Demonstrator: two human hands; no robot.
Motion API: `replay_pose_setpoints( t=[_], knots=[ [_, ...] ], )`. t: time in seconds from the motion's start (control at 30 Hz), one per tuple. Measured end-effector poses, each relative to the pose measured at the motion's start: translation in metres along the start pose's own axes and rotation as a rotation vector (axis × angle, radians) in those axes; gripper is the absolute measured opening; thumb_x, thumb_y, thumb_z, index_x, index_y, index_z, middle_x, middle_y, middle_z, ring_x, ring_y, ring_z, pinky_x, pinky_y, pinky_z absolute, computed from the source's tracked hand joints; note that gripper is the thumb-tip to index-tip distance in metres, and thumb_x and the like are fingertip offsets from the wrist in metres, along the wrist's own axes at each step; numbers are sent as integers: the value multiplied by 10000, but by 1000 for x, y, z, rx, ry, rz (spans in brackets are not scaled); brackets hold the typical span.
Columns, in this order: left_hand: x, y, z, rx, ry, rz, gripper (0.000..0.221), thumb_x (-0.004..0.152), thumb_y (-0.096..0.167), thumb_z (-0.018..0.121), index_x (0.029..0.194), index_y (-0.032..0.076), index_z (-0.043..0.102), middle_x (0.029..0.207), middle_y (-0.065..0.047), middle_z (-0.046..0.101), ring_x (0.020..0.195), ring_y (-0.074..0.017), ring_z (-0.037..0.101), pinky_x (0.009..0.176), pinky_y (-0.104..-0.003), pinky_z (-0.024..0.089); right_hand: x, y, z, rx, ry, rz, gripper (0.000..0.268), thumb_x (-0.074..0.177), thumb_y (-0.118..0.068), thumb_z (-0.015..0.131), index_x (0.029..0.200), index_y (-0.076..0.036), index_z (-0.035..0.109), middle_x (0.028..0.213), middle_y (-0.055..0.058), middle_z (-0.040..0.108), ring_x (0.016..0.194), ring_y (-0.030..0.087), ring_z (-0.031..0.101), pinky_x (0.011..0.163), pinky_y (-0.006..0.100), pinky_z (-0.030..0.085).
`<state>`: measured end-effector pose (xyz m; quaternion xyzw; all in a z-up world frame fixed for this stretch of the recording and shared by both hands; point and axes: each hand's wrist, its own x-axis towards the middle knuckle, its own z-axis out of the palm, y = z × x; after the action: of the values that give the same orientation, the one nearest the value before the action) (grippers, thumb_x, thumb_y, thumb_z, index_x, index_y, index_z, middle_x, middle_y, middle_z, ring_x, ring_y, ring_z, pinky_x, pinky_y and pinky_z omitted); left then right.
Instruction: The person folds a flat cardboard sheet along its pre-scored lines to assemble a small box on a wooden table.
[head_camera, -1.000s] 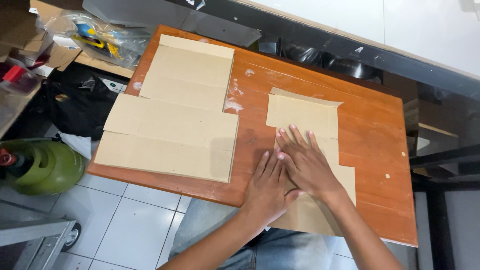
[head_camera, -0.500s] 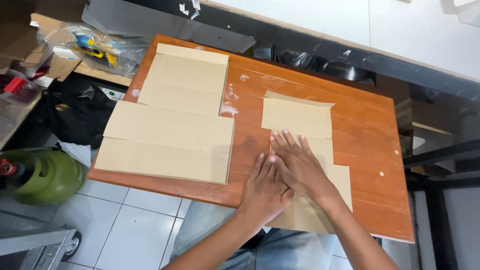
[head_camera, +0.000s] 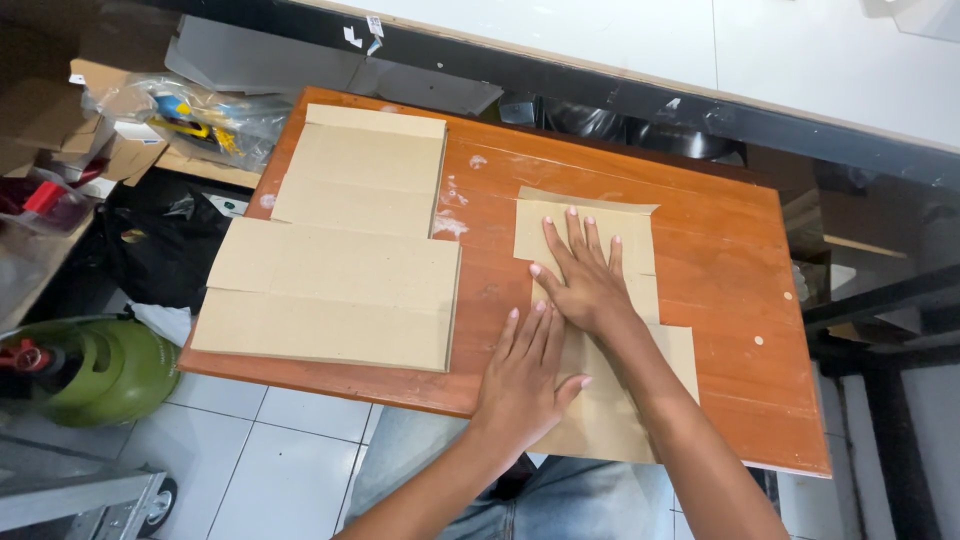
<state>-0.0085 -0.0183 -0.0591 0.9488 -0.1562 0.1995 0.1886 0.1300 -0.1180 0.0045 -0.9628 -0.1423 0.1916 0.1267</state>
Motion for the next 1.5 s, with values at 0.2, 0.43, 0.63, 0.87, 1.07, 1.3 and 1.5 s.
replay_pose_setpoints(
  t=[0.2,0.43,0.63,0.87,1.07,1.3,1.5],
  knots=[
    [17,-9,-25,-218,-199,-35,775,1002,583,426,1455,-46,426,1466,-162,531,1451,-311,387,1202,-559,206,13,25,24,13,252,-93,689,986,-575,352,1614,-305,274,1720,17,177,1581,236,93,1228,527,-20],
    [70,-30,-38,-286,-195,-402,814,985,472,519,1539,-82,299,1561,-432,243,1520,-570,109,1190,-678,47,11,14,0,-1,199,20,912,942,-685,445,1685,-277,109,1661,22,286,1489,209,277,1232,515,88],
    [78,-23,-42,-295,-272,-389,674,1038,422,454,1549,1,330,1625,-360,198,1561,-475,56,1195,-685,-94,27,26,-9,-89,119,-11,1115,802,-876,484,1651,-183,279,1520,15,321,1353,236,295,1044,466,229],
    [84,-27,-45,-487,-248,-437,621,984,233,531,1538,40,329,1612,-381,209,1554,-497,65,1223,-637,-50,5,14,-18,17,152,-30,1051,849,-834,487,1660,-221,222,1728,136,141,1608,311,18,1218,686,-82],
    [87,-29,-39,-509,-236,-475,658,915,180,572,1520,82,333,1612,-324,259,1553,-457,120,1225,-620,2,-3,12,-18,89,197,-30,979,891,-710,561,1670,-273,162,1718,98,221,1603,247,133,1254,645,-60],
    [99,-31,-45,-517,-219,-556,661,884,134,543,1515,79,355,1478,-265,445,1415,-419,323,1129,-538,235,6,14,-13,74,212,-39,971,886,-645,636,1664,-301,167,1699,92,267,1592,230,177,1263,641,-28],
    [100,-24,-56,-686,-93,-605,635,895,97,531,1492,86,315,1489,-263,458,1398,-440,402,1084,-534,274,10,19,-9,92,195,-45,938,897,-603,648,1658,-307,186,1703,70,255,1592,209,168,1277,613,-34]
  ],
)
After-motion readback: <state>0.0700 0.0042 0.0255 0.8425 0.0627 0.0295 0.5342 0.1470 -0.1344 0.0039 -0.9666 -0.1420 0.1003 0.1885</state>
